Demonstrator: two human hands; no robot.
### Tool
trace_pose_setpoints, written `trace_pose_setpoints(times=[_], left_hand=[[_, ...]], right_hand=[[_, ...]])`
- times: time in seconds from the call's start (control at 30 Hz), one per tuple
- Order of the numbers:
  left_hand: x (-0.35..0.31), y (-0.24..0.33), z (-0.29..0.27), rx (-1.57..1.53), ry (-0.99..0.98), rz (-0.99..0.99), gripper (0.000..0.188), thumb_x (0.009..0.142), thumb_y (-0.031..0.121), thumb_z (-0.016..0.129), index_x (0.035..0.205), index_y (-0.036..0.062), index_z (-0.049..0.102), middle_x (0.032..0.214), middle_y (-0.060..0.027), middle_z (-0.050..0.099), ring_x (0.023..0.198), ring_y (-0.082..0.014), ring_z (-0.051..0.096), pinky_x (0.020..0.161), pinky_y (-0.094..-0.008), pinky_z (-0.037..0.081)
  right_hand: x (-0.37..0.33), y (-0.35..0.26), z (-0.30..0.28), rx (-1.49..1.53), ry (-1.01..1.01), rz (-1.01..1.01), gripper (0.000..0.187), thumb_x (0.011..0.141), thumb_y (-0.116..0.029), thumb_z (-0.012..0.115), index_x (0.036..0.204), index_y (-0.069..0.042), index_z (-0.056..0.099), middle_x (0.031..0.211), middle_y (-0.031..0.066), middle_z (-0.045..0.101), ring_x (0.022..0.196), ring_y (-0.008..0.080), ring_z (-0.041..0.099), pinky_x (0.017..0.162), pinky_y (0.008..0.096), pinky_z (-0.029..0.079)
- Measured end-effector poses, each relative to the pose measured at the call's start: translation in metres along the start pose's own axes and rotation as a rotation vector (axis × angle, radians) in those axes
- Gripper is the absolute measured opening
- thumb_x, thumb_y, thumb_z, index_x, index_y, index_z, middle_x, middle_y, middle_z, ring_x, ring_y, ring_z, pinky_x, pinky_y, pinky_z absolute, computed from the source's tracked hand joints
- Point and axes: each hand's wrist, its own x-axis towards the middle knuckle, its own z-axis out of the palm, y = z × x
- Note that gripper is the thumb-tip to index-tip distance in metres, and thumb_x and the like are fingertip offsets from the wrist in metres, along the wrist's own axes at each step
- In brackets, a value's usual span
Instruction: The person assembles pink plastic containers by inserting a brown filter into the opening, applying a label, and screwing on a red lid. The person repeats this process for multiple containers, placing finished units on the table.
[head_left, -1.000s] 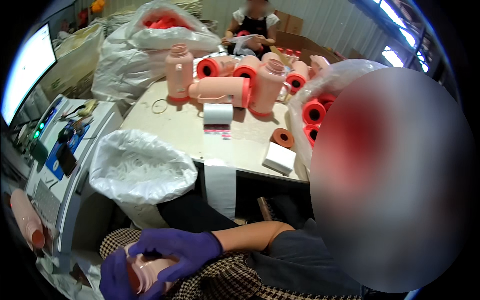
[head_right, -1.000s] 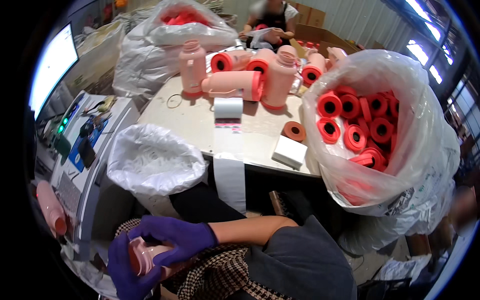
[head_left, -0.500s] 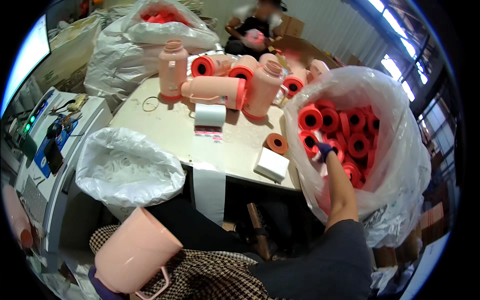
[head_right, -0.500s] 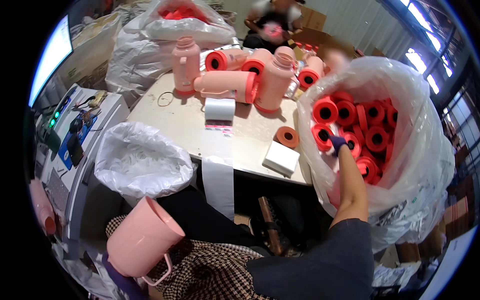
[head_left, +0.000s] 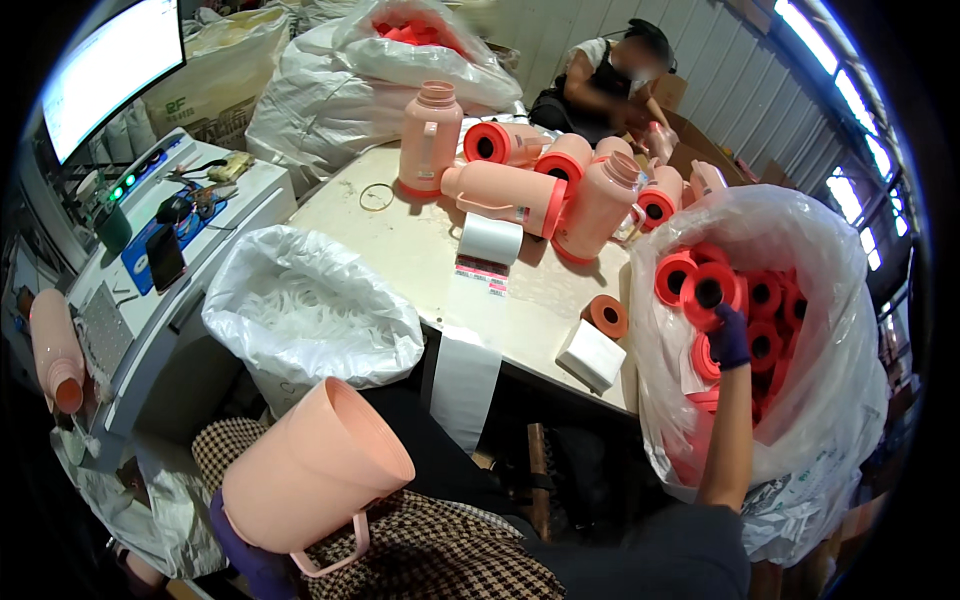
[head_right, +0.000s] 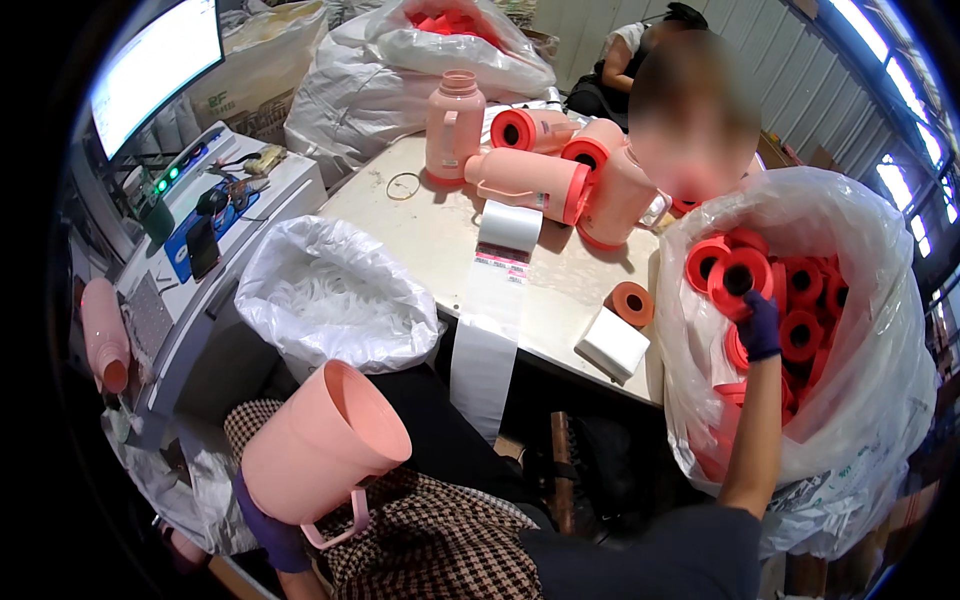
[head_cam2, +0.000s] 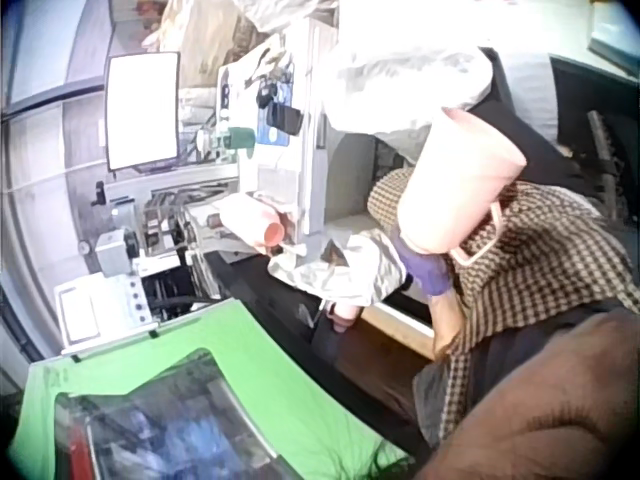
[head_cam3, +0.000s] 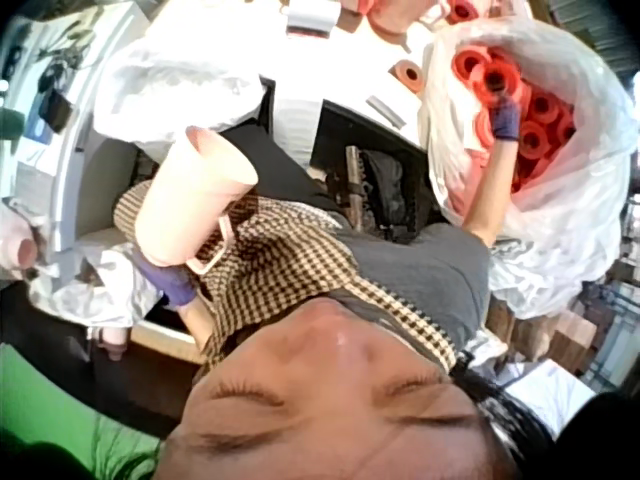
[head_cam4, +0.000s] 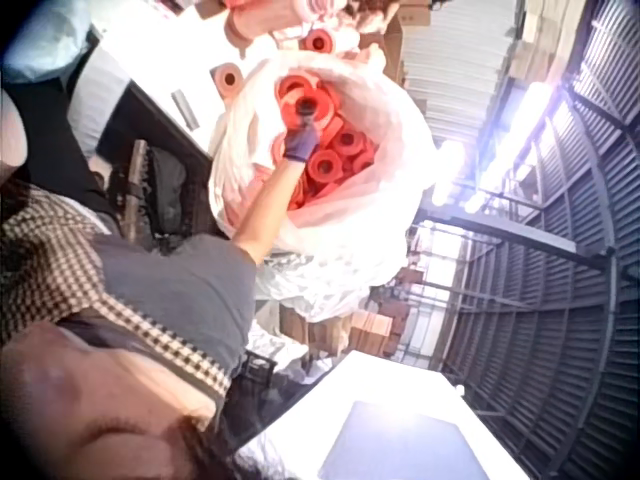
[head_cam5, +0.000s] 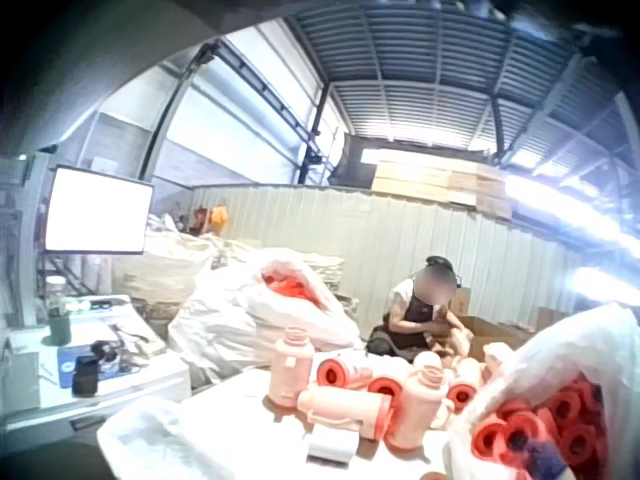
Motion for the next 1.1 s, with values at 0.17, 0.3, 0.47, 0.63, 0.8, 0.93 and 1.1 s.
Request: trace_pose_setpoints(times=[0.17,0.3,0.47,0.63,0.8,0.93,1.1], left_hand=[[-0.001,0.062,0.041,-0.037,0.055,0.000,0.031,0.104,0.021,0.048,0.128,0.0025,0.056,0.121,-0.0094,0.063,0.110,-0.0187,0.060,0.096,-0.0339,0.048],[-0.001,0.053,0.044,0.088,0.041,0.014,0.025,0.104,0.018,0.048,0.121,0.0025,0.059,0.109,-0.0072,0.064,0.099,-0.0163,0.061,0.089,-0.0311,0.049],[0.000,0.054,0.025,0.279,0.129,0.020,0.024,0.100,0.018,0.055,0.116,0.0007,0.063,0.105,-0.0102,0.066,0.097,-0.0200,0.063,0.088,-0.0336,0.050],[-0.004,0.059,0.001,0.457,0.073,-0.065,0.044,0.089,0.021,0.071,0.126,-0.0004,0.060,0.119,-0.0121,0.067,0.109,-0.0216,0.064,0.096,-0.0338,0.049],[-0.001,0.058,0.004,0.383,0.088,0.051,0.032,0.097,0.021,0.057,0.120,-0.0004,0.064,0.109,-0.0147,0.067,0.101,-0.0290,0.065,0.089,-0.0376,0.050],[-0.003,0.061,0.004,0.440,0.132,0.128,0.033,0.096,0.023,0.061,0.119,-0.0006,0.063,0.113,-0.0153,0.064,0.103,-0.0290,0.063,0.090,-0.0388,0.049],[-0.016,0.075,-0.002,0.414,0.132,0.425,0.035,0.096,0.030,0.064,0.115,0.0009,0.062,0.119,-0.0182,0.060,0.107,-0.0328,0.061,0.092,-0.0431,0.048]], right_hand=[[-0.148,-0.016,0.236,-0.322,-0.261,-0.467,0.052,0.089,-0.011,0.075,0.137,-0.001,0.058,0.128,0.0090,0.066,0.110,0.0161,0.065,0.093,0.0336,0.054],[-0.262,0.045,0.384,-0.119,-0.600,-0.457,0.087,0.084,-0.041,0.081,0.149,0.005,0.045,0.136,0.0131,0.060,0.125,0.0248,0.056,0.108,0.0394,0.043],[-0.309,0.074,0.462,-0.116,-0.838,-0.633,0.091,0.097,-0.070,0.044,0.144,0.007,0.050,0.123,0.0186,0.063,0.112,0.0327,0.058,0.102,0.0443,0.043],[-0.316,0.079,0.470,-0.187,-0.982,-0.823,0.082,0.099,-0.062,0.049,0.147,0.003,0.048,0.124,0.0190,0.060,0.110,0.0334,0.057,0.098,0.0444,0.045],[-0.321,0.084,0.465,-0.129,-1.022,-0.891,0.075,0.100,-0.054,0.052,0.150,0.002,0.045,0.129,0.0209,0.058,0.111,0.0343,0.057,0.099,0.0454,0.045],[-0.325,0.085,0.461,-0.140,-0.995,-0.779,0.071,0.102,-0.049,0.050,0.150,0.003,0.043,0.134,0.0228,0.057,0.116,0.0374,0.058,0.103,0.0452,0.044],[-0.331,0.077,0.473,-0.228,-0.985,-0.512,0.058,0.108,-0.037,0.042,0.147,0.005,0.045,0.144,0.0241,0.053,0.131,0.0382,0.054,0.109,0.0452,0.042]])
